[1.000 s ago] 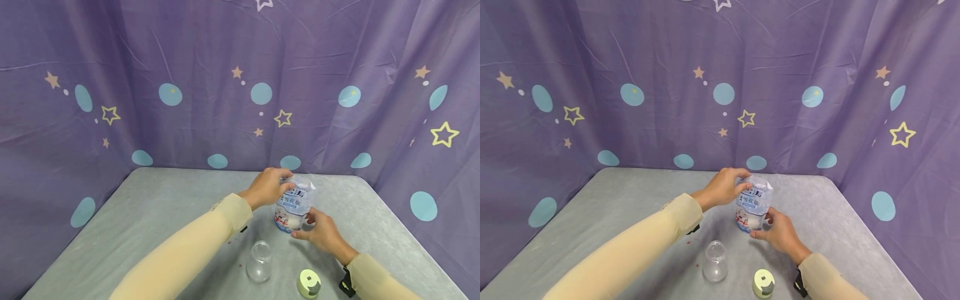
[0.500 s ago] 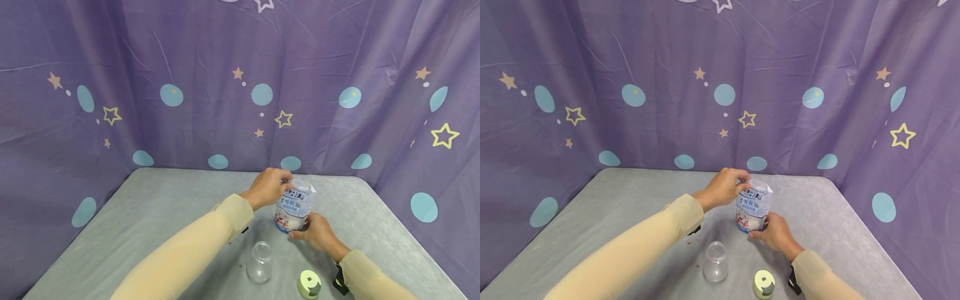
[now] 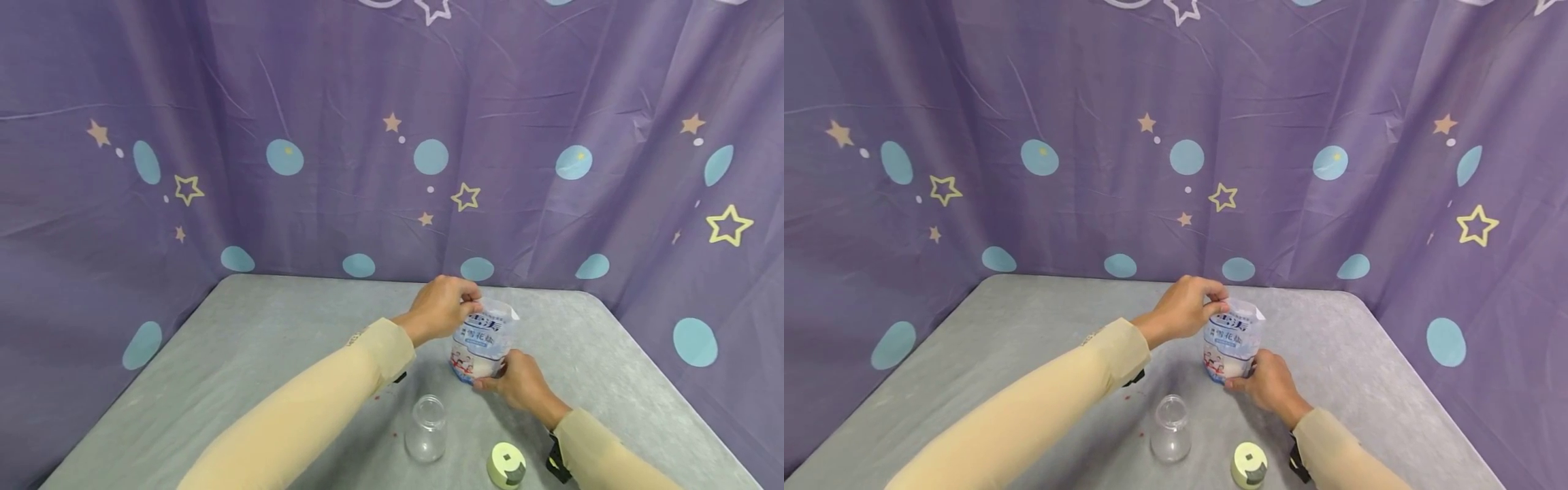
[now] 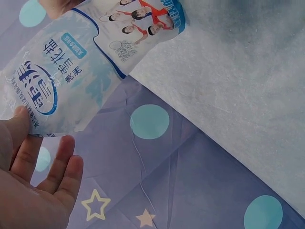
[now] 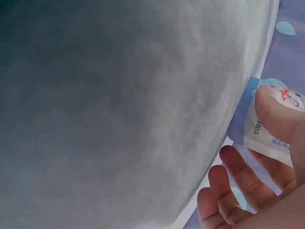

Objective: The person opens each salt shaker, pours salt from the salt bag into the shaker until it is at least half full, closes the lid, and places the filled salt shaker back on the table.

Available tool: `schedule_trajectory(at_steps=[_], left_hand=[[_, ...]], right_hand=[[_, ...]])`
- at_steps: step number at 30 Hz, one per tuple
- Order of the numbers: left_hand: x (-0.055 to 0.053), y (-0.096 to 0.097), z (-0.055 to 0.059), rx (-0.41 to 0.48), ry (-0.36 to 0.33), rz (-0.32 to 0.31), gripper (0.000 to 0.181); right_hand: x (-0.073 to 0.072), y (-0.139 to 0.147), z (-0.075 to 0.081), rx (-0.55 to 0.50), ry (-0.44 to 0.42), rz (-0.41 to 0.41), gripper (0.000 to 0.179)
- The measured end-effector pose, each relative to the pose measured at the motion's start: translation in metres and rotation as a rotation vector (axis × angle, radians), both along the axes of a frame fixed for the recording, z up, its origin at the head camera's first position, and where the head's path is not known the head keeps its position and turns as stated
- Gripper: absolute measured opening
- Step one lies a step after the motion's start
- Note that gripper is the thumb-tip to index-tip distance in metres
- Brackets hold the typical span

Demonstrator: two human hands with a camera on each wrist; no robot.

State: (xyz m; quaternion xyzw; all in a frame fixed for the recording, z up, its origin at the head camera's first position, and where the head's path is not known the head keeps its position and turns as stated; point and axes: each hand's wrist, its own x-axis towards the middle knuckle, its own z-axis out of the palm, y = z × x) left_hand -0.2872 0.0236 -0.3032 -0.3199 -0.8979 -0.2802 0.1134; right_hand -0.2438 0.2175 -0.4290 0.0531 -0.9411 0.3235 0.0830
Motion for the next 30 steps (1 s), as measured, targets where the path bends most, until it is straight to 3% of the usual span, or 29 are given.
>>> schedule_trajectory(at_steps=[13,24,30], left_hand=[[0.003,-0.014,0.002,0.060,-0.007,-0.002,0.011],[0.007,-0.029,0.003,0.012,0.087,-0.009,0.020],[0.015,-0.035,0.006,-0.033,0.159,-0.021,0.033]], right_hand=[[0.011,0.013,0.006,-0.026,0.031,0.134,0.035],[0.021,0.028,0.013,-0.108,0.001,0.341,0.049],[0.026,0.037,0.018,-0.155,-0.035,0.399,0.053]])
